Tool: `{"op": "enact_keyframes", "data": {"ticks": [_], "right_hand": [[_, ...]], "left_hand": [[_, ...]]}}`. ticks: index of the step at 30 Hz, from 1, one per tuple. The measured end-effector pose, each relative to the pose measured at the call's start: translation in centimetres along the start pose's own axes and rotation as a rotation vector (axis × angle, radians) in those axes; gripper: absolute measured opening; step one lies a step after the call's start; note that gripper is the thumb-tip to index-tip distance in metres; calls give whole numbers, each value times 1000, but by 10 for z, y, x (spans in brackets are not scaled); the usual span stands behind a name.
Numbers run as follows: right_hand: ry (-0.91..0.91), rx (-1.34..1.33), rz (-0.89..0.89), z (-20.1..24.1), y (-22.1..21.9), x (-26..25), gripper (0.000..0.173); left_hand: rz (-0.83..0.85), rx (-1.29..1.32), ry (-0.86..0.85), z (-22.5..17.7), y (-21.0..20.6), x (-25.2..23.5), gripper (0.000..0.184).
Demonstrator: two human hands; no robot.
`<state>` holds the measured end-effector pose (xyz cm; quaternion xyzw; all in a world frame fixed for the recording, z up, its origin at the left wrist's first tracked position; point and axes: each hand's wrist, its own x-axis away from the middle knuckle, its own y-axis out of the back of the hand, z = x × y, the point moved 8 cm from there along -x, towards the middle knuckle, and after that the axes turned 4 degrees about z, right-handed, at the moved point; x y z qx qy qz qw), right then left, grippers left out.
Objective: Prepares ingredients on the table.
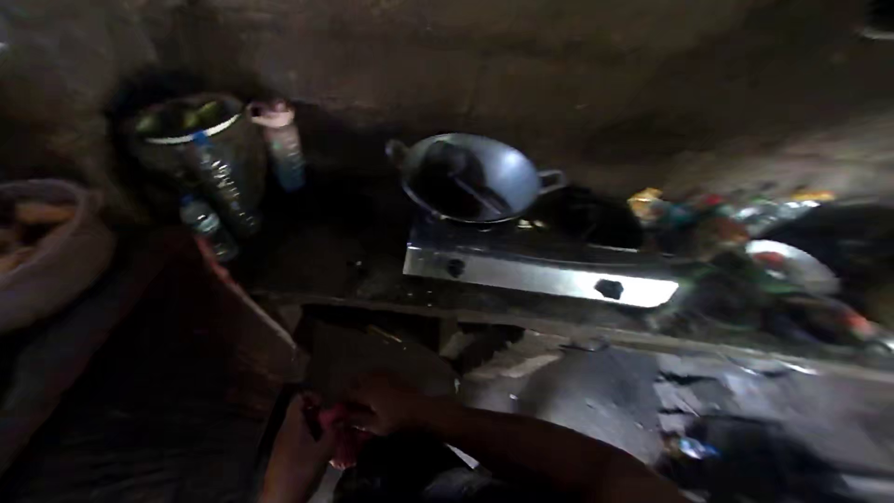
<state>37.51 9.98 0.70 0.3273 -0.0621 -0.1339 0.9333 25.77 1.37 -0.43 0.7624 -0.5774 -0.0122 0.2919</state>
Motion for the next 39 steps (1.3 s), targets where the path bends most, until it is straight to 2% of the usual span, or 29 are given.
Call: {"op": "enact_keyframes", "data": {"ticks": [2, 5, 9, 13, 15, 17, 20, 22, 24, 26, 28, 30, 32, 34, 37, 39], "right_hand": [[-4, 56, -202, -13, 22, 50, 28], [-92, 113, -493, -35, 48, 141, 21], [-308, 111, -599, -50, 68, 266, 21], [-414, 93, -745, -61, 77, 381, 23], [-552, 91, -833, -64, 78, 431, 27], [-678, 187, -924, -59, 80, 474, 32], [-633, 519, -1053, -45, 80, 523, 19], [-630, 575, -1103, -44, 79, 554, 14], [-650, 454, -1183, -48, 83, 585, 15], [-647, 266, -1319, -53, 92, 615, 13], [-630, 175, -1461, -55, 105, 640, 11], [-650, 67, -1503, -61, 122, 660, 13], [-697, -33, -1530, -73, 142, 680, 14], [-655, -61, -1596, -83, 169, 703, 12], [-580, -66, -1680, -92, 220, 734, 11], [-554, -53, -1693, -101, 253, 748, 11]], "left_hand": [[2, -104, -183, -38, -34, -1, 59], [34, -310, -464, -102, -95, 8, 41], [221, -376, -686, -156, -202, 38, 32], [464, -270, -720, -189, -310, 64, 34], [535, -184, -715, -202, -355, 76, 33], [588, -221, -691, -216, -393, 92, 39], [716, -261, -654, -232, -447, 108, 38], [874, -193, -639, -244, -478, 115, 35], [1034, -150, -680, -262, -504, 121, 33], [1114, -175, -803, -281, -529, 124, 34], [1098, -244, -934, -299, -553, 124, 36], [1057, -249, -1036, -319, -573, 124, 33], [1111, -139, -1102, -334, -596, 120, 33], [1301, 20, -1014, -343, -627, 111, 39], [1564, 202, -714, -354, -670, 105, 42], [1666, 196, -714, -365, -695, 104, 45]]}}
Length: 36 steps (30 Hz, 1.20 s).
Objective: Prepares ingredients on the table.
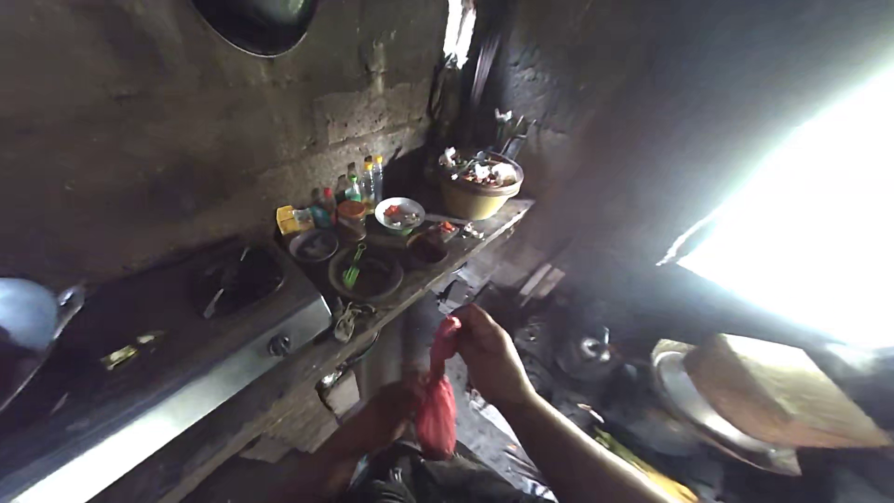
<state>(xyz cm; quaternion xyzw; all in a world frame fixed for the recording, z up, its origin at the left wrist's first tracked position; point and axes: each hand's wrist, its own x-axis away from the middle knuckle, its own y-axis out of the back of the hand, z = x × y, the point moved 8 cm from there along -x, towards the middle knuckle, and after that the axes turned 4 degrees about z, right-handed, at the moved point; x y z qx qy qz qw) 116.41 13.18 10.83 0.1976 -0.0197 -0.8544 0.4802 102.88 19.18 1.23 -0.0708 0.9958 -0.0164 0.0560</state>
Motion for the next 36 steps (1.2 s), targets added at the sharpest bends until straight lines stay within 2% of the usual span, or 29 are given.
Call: {"op": "enact_keyframes", "data": {"ticks": [3, 9, 11, 13, 16, 18, 19, 21, 22, 24, 28, 29, 32, 33, 35, 36], "right_hand": [[27, -29, -17, 0, 9, -47, 11], [37, -238, -142, -29, 35, -123, 15], [37, -272, -124, -36, 38, -145, 15], [49, -221, -93, -39, 39, -170, 16], [119, -31, -34, -40, 44, -212, 17], [145, 155, -27, -41, 57, -243, 17], [152, 204, -21, -43, 65, -260, 18], [196, 208, -4, -52, 84, -296, 19], [228, 180, 7, -57, 95, -313, 19], [240, 89, 46, -69, 117, -344, 18], [191, -27, 184, -103, 154, -398, 24], [180, -23, 263, -114, 157, -410, 30], [107, 95, 558, -155, 148, -436, 66], [68, 147, 612, -171, 141, -443, 64], [6, 216, 614, -196, 133, -455, 39], [-23, 225, 592, -206, 133, -462, 32]], "left_hand": [[57, -136, -9, -9, 24, -46, 33], [-77, -356, -103, -35, 102, -127, 28], [-103, -382, -126, -40, 121, -152, 33], [-136, -418, -168, -50, 136, -172, 45], [-201, -511, -165, -62, 158, -204, 64], [-272, -628, -103, -75, 167, -231, 73], [-332, -687, -79, -83, 172, -245, 68], [-468, -811, -105, -99, 186, -278, 32], [-519, -838, -128, -106, 192, -295, 21], [-586, -881, -172, -112, 204, -328, 17], [-683, -857, -59, -108, 226, -389, 16], [-712, -821, -21, -104, 233, -401, 17], [-801, -676, -11, -89, 255, -428, 16], [-829, -646, -12, -84, 261, -434, 17], [-877, -647, 28, -78, 273, -439, 22], [-910, -631, 58, -74, 281, -437, 24]]}}
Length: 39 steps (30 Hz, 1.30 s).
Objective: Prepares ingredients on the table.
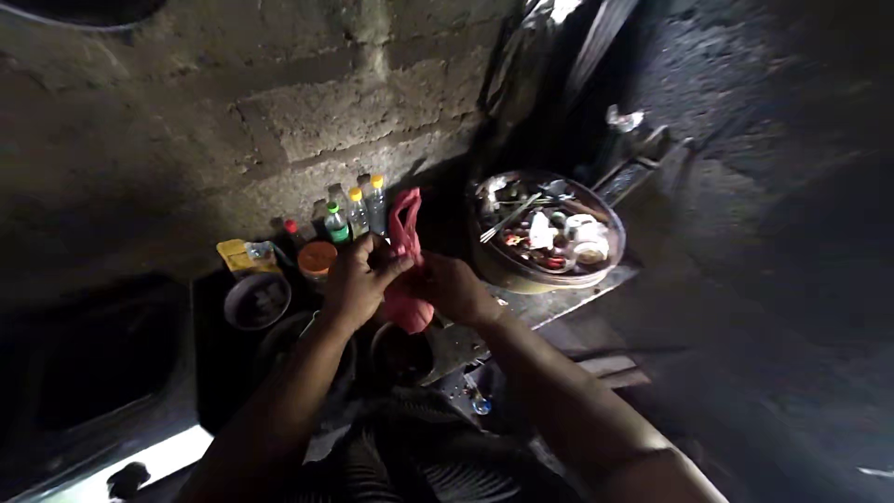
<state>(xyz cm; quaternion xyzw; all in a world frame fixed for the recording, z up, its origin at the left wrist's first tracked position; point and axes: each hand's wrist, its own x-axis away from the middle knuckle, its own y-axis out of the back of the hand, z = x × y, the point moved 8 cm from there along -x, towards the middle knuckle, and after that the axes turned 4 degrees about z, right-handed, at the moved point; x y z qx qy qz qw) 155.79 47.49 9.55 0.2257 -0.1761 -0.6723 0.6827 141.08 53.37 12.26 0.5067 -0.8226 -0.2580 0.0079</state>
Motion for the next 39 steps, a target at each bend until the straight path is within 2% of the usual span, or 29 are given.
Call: {"op": "enact_keyframes", "data": {"ticks": [4, 7, 11, 13, 15, 17, 21, 23, 25, 27, 31, 35, 39], "right_hand": [[-21, -85, -61, -17, 14, -19, 23], [-19, -185, 0, -25, -4, -33, 25], [8, -199, 126, -33, -49, -53, 38], [7, -205, 163, -38, -69, -65, 37], [16, -186, 155, -39, -80, -76, 33], [8, -138, 139, -38, -87, -83, 30], [17, -55, 126, -34, -96, -95, 26], [56, -43, 108, -27, -102, -100, 28], [75, -71, 159, -19, -116, -101, 32], [92, -106, 196, -4, -130, -100, 29], [68, -192, 320, 8, -171, -97, 32], [-68, -278, 505, 14, -214, -84, 32], [-87, -243, 556, 12, -242, -74, 29]], "left_hand": [[-117, 95, 93, 35, 32, -8, 23], [-179, 109, 166, 55, 52, 1, 20], [-130, -66, 280, 75, 61, 21, 28], [-51, -107, 336, 88, 64, 26, 38], [-17, -95, 351, 100, 68, 27, 37], [-27, -59, 342, 103, 74, 32, 31], [-27, 33, 389, 99, 94, 49, 36], [-33, 82, 344, 96, 104, 52, 32], [-42, 108, 313, 97, 113, 58, 26], [-96, 152, 378, 101, 124, 70, 27], [-146, 224, 437, 102, 140, 106, 30], [-129, 141, 452, 108, 153, 143, 26], [-160, 63, 551, 124, 154, 178, 19]]}}
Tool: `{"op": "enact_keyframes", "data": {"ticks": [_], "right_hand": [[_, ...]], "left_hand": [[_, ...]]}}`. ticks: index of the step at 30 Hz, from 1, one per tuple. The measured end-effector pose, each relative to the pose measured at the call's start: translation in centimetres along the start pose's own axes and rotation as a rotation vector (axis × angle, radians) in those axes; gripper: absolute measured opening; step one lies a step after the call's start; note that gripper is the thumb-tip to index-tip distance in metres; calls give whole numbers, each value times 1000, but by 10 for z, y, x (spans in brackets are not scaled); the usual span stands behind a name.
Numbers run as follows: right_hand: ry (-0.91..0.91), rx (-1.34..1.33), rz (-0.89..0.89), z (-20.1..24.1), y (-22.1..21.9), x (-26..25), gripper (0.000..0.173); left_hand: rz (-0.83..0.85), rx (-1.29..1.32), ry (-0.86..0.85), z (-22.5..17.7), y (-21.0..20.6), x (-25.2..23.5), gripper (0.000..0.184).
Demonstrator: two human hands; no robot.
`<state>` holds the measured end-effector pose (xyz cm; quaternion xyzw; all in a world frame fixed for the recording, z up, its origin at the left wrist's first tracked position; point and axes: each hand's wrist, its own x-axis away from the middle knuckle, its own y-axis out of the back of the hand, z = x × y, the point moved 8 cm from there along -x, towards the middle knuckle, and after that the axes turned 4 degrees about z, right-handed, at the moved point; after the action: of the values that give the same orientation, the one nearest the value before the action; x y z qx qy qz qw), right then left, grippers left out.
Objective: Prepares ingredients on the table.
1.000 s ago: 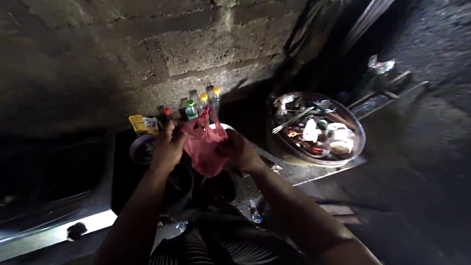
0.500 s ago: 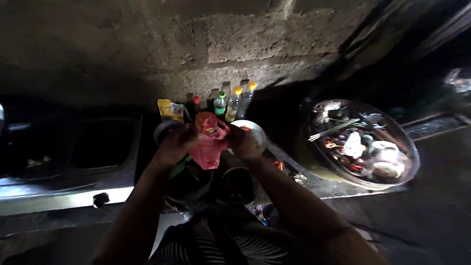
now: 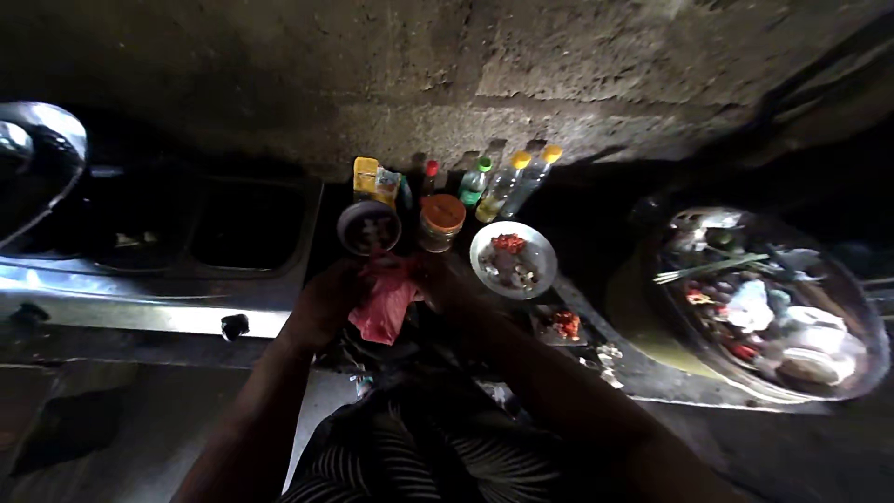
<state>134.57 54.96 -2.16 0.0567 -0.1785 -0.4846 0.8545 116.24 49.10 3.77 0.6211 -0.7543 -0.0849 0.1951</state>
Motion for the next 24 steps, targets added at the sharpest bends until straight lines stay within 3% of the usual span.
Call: {"op": "enact_keyframes", "data": {"ticks": [9, 12, 13, 15, 16, 17, 19, 21, 22, 24], "right_hand": [[64, 112, 53, 9, -22, 10, 24], [98, 164, 64, 16, -22, 14, 22], [102, 176, 74, 17, -23, 15, 22], [86, 221, 47, 16, -23, 16, 24], [104, 263, 6, 20, -21, 21, 30], [191, 298, -69, 31, -18, 31, 34], [537, 347, -184, 61, -19, 59, 29], [727, 398, -50, 76, -41, 78, 26], [706, 463, 52, 73, -54, 81, 27], [445, 624, 221, 52, -68, 79, 30]], "left_hand": [[-22, 123, 94, 36, -5, 30, 22], [93, -104, 138, 39, -20, 26, 62], [120, -153, 100, 39, -26, 25, 62], [136, -234, 53, 37, -33, 24, 36], [129, -271, 73, 36, -33, 23, 31], [109, -296, 86, 34, -32, 22, 31], [67, -283, 88, 33, -28, 20, 34], [50, -196, 102, 38, -26, 20, 35], [43, -129, 109, 44, -26, 20, 35], [-33, 116, 129, 63, -23, 18, 34]]}}
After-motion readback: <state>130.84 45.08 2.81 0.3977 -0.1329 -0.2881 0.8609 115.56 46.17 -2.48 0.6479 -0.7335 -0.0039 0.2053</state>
